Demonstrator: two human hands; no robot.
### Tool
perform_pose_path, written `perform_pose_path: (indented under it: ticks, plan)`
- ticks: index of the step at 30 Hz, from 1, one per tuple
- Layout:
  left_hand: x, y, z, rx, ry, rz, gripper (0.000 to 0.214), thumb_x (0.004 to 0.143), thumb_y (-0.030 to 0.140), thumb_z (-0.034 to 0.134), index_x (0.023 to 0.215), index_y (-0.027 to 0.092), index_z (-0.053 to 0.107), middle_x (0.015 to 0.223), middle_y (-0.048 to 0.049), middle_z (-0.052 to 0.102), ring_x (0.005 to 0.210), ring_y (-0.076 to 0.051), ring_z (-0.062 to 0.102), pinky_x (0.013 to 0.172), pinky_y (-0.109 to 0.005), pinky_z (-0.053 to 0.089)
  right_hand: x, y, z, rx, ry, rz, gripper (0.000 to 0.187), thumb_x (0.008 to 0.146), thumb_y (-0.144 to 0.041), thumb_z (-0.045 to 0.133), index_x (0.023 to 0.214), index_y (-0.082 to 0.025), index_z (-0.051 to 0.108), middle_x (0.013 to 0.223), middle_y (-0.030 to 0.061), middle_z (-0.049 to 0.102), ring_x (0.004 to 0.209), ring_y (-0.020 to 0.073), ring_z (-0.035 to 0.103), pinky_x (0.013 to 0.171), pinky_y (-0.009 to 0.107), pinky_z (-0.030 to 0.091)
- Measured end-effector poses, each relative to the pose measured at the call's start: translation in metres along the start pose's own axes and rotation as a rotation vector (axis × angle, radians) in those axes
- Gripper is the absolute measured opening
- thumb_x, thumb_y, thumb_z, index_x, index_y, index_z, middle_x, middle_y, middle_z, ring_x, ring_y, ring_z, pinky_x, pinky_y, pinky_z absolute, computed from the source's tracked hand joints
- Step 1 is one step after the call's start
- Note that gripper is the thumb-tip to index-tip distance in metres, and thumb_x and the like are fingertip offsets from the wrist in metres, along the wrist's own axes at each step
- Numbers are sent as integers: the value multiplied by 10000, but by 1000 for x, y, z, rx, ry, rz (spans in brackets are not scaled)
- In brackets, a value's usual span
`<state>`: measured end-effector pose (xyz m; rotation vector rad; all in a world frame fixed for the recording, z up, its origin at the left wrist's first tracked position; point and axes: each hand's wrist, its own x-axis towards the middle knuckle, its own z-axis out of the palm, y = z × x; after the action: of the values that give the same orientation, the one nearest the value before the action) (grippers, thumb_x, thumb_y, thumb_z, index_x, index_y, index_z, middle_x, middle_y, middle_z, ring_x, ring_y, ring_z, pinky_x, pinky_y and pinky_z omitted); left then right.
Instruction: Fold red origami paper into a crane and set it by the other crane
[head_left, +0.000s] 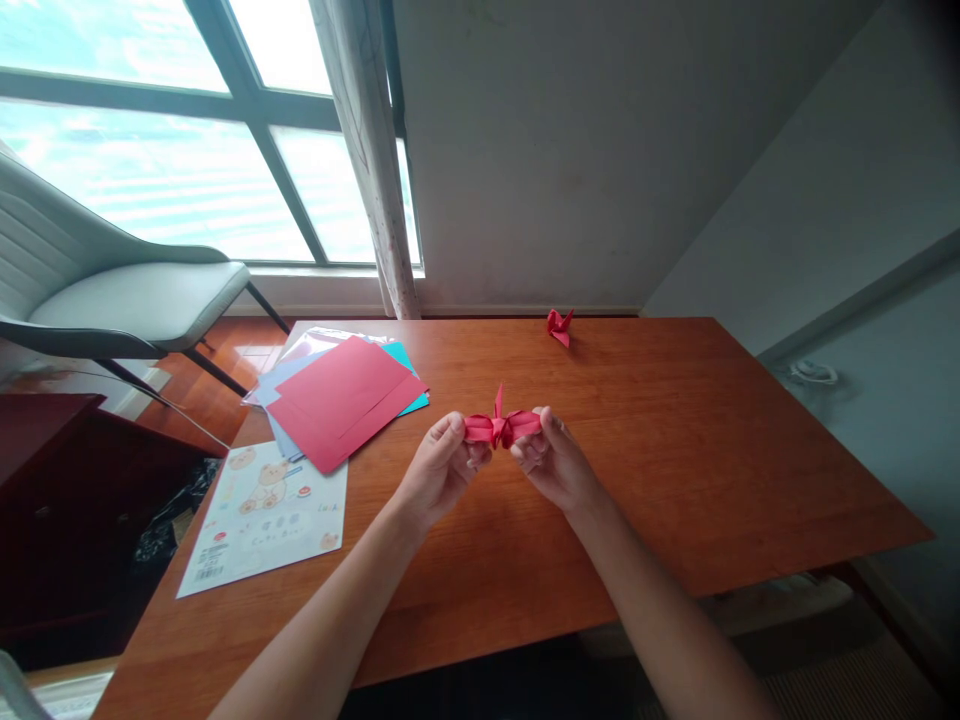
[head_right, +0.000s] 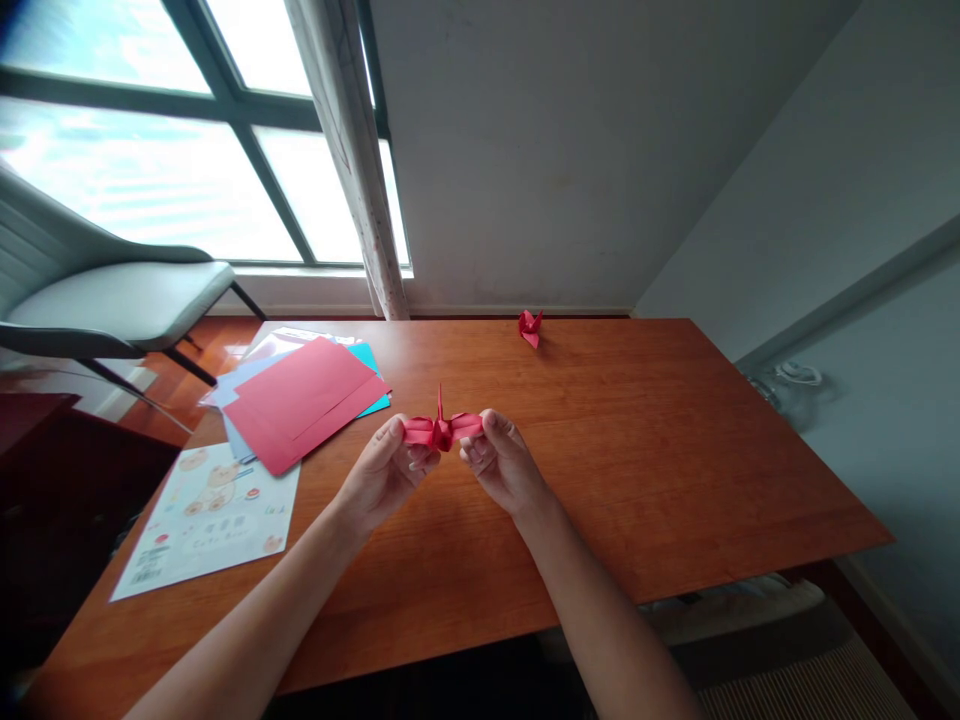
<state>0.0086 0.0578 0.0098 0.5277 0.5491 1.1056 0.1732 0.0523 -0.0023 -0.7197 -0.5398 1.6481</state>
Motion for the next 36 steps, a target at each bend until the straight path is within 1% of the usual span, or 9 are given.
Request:
perform_pose_path:
  ticks: [5,8,10,13,16,21,27,31,36]
  plan:
    - [1,2,0,2,17,28,322,773,444,787,753,161,636,730,-15,651,658,-111,551,602,-239,422,-2,-3,3,-16,-14,5,420,689,-488,841,608,-215,532,551,-62,448,516,88,416,510,227,392]
    - [2,4,-1,16,10,36,301,791,443,770,789,166,655,816,-34,685,770,-141,606,657,-252,450,-1,-3,2,-19,-5,-17,425,671,-486,855,612,-218,531,545,-64,449,514,87,411,510,226,389]
    - [3,4,-1,24,4,32,292,801,441,761,794,168,656,847,-36,694,800,-150,619,691,-262,465,-1,-2,0,-31,9,-38,414,659,-492,861,645,-226,544,535,-73,448,505,87,408,513,229,394]
    - [3,3,-2,33,-5,38,285,813,429,752,778,168,646,838,-26,689,775,-140,612,703,-264,469,0,-1,-3,-17,21,-40,387,663,-473,864,692,-233,562,531,-80,471,507,89,438,537,230,421]
    - [3,3,-3,65,-14,53,277,835,405,736,754,162,632,789,-17,663,746,-128,591,702,-258,468,0,-3,-4,-2,20,7,334,687,-424,856,708,-223,589,575,-63,553,528,90,488,550,225,440]
    - [4,5,-5,133,-2,56,266,838,373,736,741,153,624,791,-19,647,744,-114,572,712,-241,466,0,-9,-3,-105,-29,51,232,747,-381,806,793,-202,668,700,-19,667,614,103,583,548,205,446]
    - [8,5,-12,150,91,47,202,804,329,771,831,170,650,903,-25,692,804,-113,621,699,-213,470,3,-8,-3,-98,70,10,219,748,-365,811,830,-209,681,912,6,754,783,120,679,615,195,517]
    - [11,3,-15,84,114,0,190,792,279,785,851,155,654,869,-26,706,759,-95,642,666,-187,484,6,-6,-2,-76,121,-12,223,749,-363,818,837,-203,690,893,2,763,773,107,695,601,170,521]
    - [12,2,-16,-17,142,-22,204,770,230,802,861,142,642,836,-18,714,707,-73,653,680,-168,519,7,-2,-4,-18,115,15,224,758,-353,820,861,-194,699,873,-1,769,745,96,706,602,156,542]
